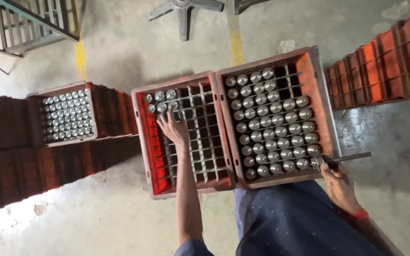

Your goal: The person transfers small cylindrical metal parts from one crate to another, arranging them into a grid pattern. The person uses both hands to pick and place the parts, filling the receiving crate systematically.

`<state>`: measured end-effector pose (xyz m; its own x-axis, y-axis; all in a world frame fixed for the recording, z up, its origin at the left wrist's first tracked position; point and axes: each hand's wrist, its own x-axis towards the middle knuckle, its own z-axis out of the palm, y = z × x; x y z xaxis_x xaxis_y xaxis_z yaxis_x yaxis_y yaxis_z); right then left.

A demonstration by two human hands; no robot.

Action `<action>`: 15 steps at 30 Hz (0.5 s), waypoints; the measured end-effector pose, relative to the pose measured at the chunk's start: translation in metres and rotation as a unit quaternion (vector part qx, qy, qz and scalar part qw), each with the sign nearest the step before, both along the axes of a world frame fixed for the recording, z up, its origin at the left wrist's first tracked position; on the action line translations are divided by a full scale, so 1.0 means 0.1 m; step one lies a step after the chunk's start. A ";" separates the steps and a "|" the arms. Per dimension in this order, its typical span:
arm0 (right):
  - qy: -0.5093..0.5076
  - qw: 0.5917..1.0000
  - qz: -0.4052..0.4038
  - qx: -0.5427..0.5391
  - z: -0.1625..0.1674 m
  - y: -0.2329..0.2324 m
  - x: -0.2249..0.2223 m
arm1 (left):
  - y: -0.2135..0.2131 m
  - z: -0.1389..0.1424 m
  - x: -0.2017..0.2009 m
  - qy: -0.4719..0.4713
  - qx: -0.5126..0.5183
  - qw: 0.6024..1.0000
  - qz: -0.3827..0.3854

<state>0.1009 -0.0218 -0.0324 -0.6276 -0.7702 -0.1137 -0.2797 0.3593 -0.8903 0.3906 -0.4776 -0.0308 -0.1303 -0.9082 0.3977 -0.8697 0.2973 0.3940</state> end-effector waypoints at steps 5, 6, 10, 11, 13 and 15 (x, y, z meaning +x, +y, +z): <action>-0.171 0.981 -0.088 -0.015 -0.15 -0.13 0.35 | -0.42 -0.14 0.23 -0.049 0.011 0.998 -0.035; -0.221 0.970 -0.101 -0.032 -0.18 -0.16 0.40 | -0.45 -0.14 0.22 -0.047 0.037 0.998 -0.038; -0.345 0.927 -0.142 -0.042 -0.19 -0.14 0.54 | -0.41 0.00 0.35 -0.014 0.050 0.996 -0.070; -0.357 0.921 -0.149 -0.033 -0.18 -0.15 0.52 | -0.29 0.12 0.46 0.055 0.027 0.994 -0.090; -0.374 0.916 -0.129 -0.061 -0.16 -0.14 0.46 | -0.08 0.32 0.55 0.201 -0.005 0.971 -0.126; -0.401 0.905 -0.111 -0.086 -0.17 -0.22 0.52 | 0.19 0.44 0.49 0.349 -0.024 0.925 -0.151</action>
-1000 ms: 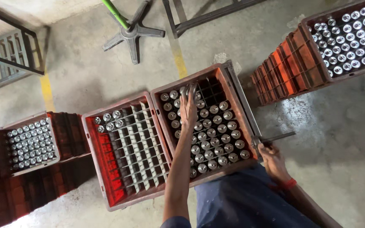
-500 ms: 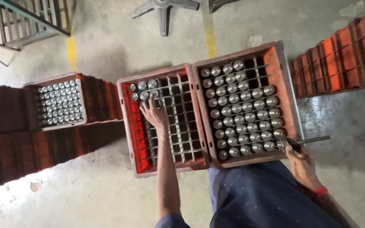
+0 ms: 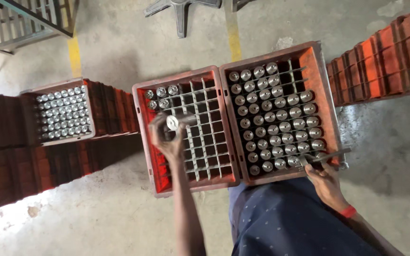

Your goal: The person transfers small cylindrical metal parts from one crate to another, arranging them into a grid pattern. The person uses both hands to pick and place the parts, filling the receiving crate systematically.

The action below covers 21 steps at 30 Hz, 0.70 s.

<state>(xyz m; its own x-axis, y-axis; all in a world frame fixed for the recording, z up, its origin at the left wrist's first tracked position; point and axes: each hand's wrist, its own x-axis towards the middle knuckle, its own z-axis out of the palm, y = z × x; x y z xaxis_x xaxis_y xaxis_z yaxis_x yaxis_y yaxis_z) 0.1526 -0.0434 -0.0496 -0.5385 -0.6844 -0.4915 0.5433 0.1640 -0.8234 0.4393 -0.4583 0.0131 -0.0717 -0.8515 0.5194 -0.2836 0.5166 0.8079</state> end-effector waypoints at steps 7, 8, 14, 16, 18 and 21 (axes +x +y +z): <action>0.026 0.994 0.108 -0.004 0.43 -0.60 0.06 | 1.61 -0.17 -1.07 0.044 0.456 0.879 -0.132; 0.027 0.992 0.123 0.003 0.52 -0.69 0.02 | 1.81 -0.16 -1.14 -0.031 0.397 0.910 -0.119; 0.060 0.981 0.182 -0.008 0.73 -0.74 -0.14 | 2.61 0.00 -1.38 -0.208 0.375 0.883 -0.190; 0.081 0.973 0.211 -0.055 0.68 -0.65 -0.24 | 2.67 0.00 -1.48 -0.246 0.370 0.869 -0.218; 0.101 0.962 0.244 -0.071 0.60 -0.53 -0.35 | 2.68 -0.06 -1.56 -0.295 0.364 0.846 -0.254; 0.086 0.954 0.282 -0.044 0.45 -0.36 -0.54 | 2.80 -0.15 -1.67 -0.254 0.416 0.820 -0.301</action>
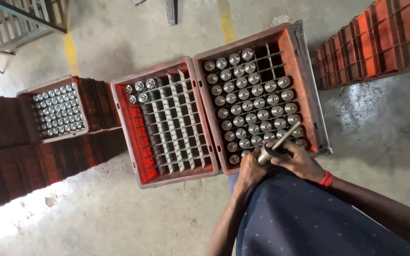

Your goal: The person transfers small cylindrical metal parts from one crate to another, arranging them into a grid pattern. The person uses both hands to pick and place the parts, filling the receiving crate systematically.

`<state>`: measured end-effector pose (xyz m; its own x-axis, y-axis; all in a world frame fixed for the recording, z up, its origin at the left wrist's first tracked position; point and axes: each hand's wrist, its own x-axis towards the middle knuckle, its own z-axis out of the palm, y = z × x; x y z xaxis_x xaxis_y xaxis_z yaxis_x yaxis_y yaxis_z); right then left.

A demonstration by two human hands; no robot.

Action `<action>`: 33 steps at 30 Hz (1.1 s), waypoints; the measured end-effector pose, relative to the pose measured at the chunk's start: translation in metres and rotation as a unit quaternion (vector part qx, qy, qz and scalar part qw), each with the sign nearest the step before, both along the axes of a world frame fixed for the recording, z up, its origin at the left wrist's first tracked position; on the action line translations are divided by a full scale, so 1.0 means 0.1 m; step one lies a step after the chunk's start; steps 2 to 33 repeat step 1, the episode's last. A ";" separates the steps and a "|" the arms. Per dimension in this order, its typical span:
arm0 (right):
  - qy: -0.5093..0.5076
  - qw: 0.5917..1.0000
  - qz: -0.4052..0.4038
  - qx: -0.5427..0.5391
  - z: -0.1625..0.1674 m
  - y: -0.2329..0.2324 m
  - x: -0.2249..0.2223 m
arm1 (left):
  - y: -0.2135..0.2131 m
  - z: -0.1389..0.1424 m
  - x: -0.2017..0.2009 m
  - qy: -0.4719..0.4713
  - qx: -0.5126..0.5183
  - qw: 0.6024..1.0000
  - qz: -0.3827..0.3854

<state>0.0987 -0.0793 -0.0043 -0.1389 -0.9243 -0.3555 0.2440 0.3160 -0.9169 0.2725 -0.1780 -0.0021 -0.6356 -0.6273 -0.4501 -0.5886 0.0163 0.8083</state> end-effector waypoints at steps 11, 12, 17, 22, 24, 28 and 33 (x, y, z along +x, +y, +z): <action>-0.027 0.999 0.002 0.021 -0.06 0.03 -0.10 | 0.02 -0.04 -0.03 0.011 0.021 1.000 -0.015; -0.027 0.999 0.002 0.021 -0.06 0.03 -0.10 | 0.02 -0.04 -0.03 0.011 0.021 1.000 -0.015; -0.027 0.999 0.002 0.021 -0.06 0.03 -0.10 | 0.02 -0.04 -0.03 0.011 0.021 1.000 -0.015; -0.027 0.999 0.002 0.021 -0.06 0.03 -0.10 | 0.02 -0.04 -0.03 0.011 0.021 1.000 -0.015; -0.027 0.999 0.002 0.021 -0.06 0.03 -0.10 | 0.02 -0.04 -0.03 0.011 0.021 1.000 -0.015; -0.027 0.999 0.002 0.021 -0.06 0.03 -0.10 | 0.02 -0.04 -0.03 0.011 0.021 1.000 -0.015; -0.027 0.999 0.002 0.021 -0.06 0.03 -0.10 | 0.02 -0.04 -0.03 0.011 0.021 1.000 -0.015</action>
